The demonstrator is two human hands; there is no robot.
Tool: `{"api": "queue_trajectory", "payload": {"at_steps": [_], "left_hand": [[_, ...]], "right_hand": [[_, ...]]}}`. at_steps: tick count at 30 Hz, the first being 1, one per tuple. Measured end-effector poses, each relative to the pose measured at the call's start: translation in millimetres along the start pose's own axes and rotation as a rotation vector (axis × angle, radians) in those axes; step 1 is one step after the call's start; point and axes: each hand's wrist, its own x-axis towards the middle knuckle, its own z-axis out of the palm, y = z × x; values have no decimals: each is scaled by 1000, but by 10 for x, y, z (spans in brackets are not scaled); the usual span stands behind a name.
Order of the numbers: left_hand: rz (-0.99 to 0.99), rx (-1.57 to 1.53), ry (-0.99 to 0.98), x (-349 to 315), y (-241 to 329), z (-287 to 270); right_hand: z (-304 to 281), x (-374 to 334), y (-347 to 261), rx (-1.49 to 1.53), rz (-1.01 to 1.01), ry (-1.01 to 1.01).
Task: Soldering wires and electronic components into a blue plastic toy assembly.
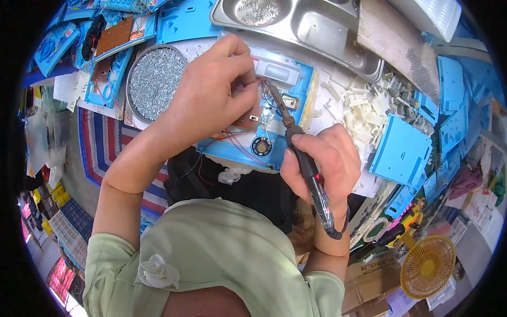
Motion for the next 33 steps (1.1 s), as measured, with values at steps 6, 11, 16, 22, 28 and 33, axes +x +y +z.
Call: {"api": "queue_trajectory", "payload": {"at_steps": [6, 11, 16, 22, 28, 33], "left_hand": [[-3, -16, -1, 0, -12, 5], [-19, -40, -6, -1, -23, 4], [-8, -47, 5, 4, -28, 5], [-5, -51, 15, 1, -25, 11], [19, -50, 30, 4, -32, 11], [20, -60, 46, 4, -36, 28]], "right_hand": [[11, 14, 7, -13, 16, -17], [-23, 30, 26, -86, -40, -59], [-47, 23, 31, -79, -52, -64], [-102, 19, 12, -43, -21, -67], [-107, 24, 53, 2, -11, -48], [-94, 41, 69, 2, 13, -74]]}}
